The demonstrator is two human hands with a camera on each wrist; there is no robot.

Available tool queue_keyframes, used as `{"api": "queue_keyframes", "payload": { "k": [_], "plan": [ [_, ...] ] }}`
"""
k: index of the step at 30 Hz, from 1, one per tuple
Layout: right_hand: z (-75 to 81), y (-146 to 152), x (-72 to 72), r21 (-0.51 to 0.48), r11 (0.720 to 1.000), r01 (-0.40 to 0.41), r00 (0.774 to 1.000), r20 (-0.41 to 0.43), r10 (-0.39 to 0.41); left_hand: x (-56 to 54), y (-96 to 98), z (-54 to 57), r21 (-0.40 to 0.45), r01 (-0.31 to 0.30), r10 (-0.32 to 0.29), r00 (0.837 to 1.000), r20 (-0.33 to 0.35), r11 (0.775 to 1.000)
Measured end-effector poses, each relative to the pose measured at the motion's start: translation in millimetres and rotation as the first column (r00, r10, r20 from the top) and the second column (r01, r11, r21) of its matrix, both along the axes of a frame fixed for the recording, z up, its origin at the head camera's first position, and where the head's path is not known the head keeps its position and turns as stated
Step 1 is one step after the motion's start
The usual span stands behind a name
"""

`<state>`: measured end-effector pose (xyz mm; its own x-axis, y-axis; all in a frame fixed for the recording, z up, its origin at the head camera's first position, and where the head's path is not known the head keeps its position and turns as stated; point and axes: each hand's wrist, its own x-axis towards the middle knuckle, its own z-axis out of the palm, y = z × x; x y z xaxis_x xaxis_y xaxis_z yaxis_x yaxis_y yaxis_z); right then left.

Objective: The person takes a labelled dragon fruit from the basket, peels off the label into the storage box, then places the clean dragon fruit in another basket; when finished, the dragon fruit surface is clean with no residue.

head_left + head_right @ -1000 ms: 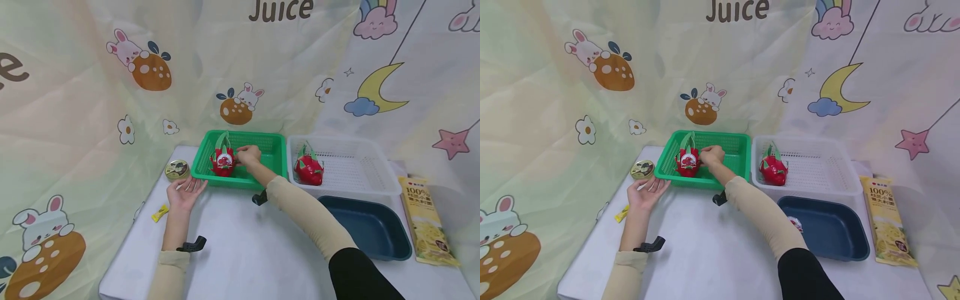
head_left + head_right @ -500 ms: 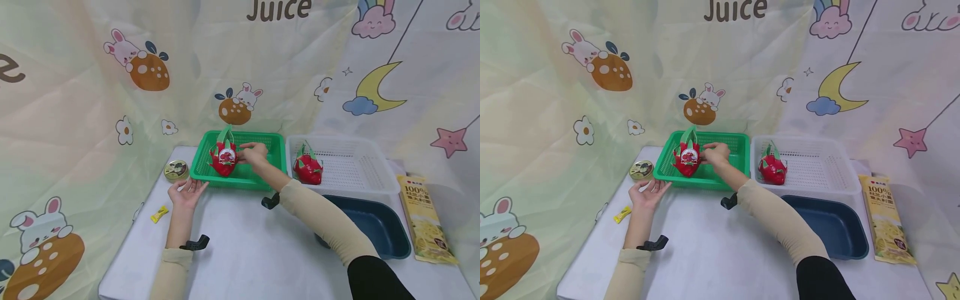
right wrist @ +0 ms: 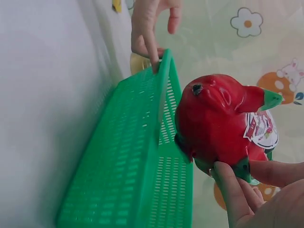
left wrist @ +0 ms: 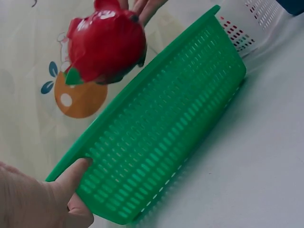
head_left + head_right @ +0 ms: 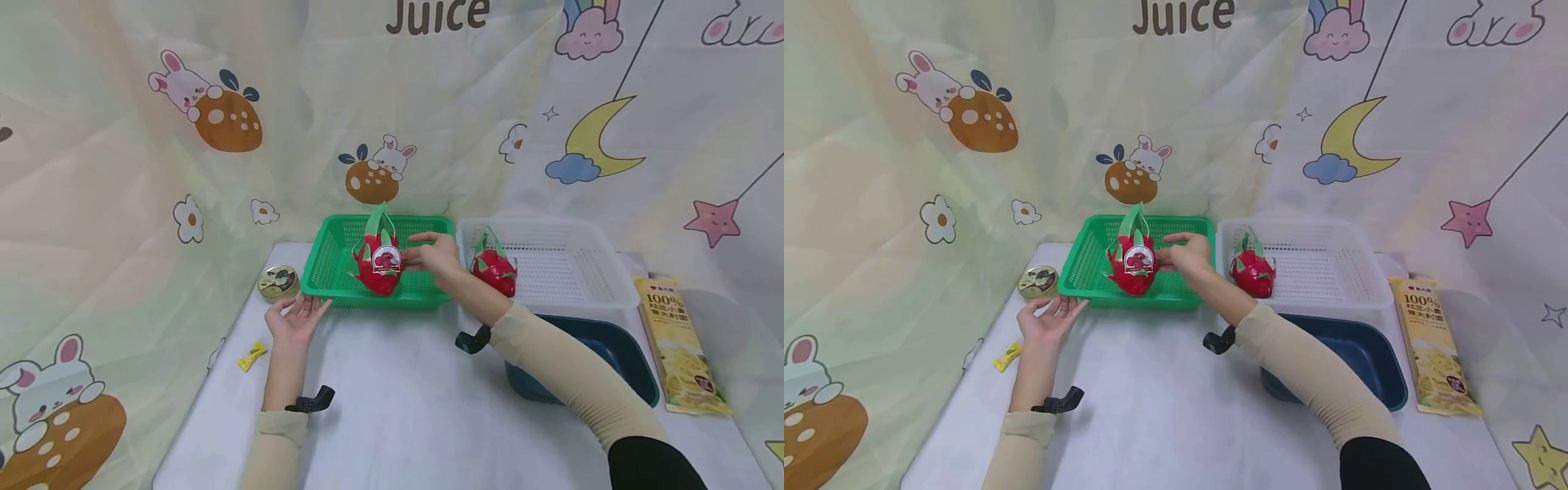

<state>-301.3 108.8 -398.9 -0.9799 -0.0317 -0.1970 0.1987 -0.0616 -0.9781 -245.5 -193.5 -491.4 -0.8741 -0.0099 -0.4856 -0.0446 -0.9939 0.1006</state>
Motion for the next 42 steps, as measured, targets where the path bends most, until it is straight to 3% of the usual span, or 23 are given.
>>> {"api": "queue_keyframes", "payload": {
  "k": [8,19,23,27,42],
  "plan": [
    [4.2,34.8,20.3,0.026,1.0,-0.015,1.0,0.007,0.015,1.6,-0.1,1.0,0.038,-0.004,0.004,1.0,-0.013,0.999],
    [-3.6,68.7,42.1,0.044,0.999,0.03,0.999,0.024,-0.031,2.4,-2.8,-4.9,0.054,-0.008,0.009,1.0,-0.02,0.998],
    [-6.3,75.5,46.1,0.079,0.996,0.038,0.999,-0.003,-0.038,0.2,-2.0,-3.0,0.071,-0.004,0.008,0.999,-0.049,0.997],
    [-9.6,80.7,54.0,0.076,0.997,0.032,0.999,0.001,-0.033,-0.5,-1.4,-2.6,0.086,-0.019,0.022,0.999,-0.028,0.996],
    [-27.4,86.3,100.8,0.087,0.995,0.054,0.998,0.007,-0.055,1.6,0.5,-5.3,0.086,-0.028,0.032,0.998,-0.045,0.996]
  ]
}}
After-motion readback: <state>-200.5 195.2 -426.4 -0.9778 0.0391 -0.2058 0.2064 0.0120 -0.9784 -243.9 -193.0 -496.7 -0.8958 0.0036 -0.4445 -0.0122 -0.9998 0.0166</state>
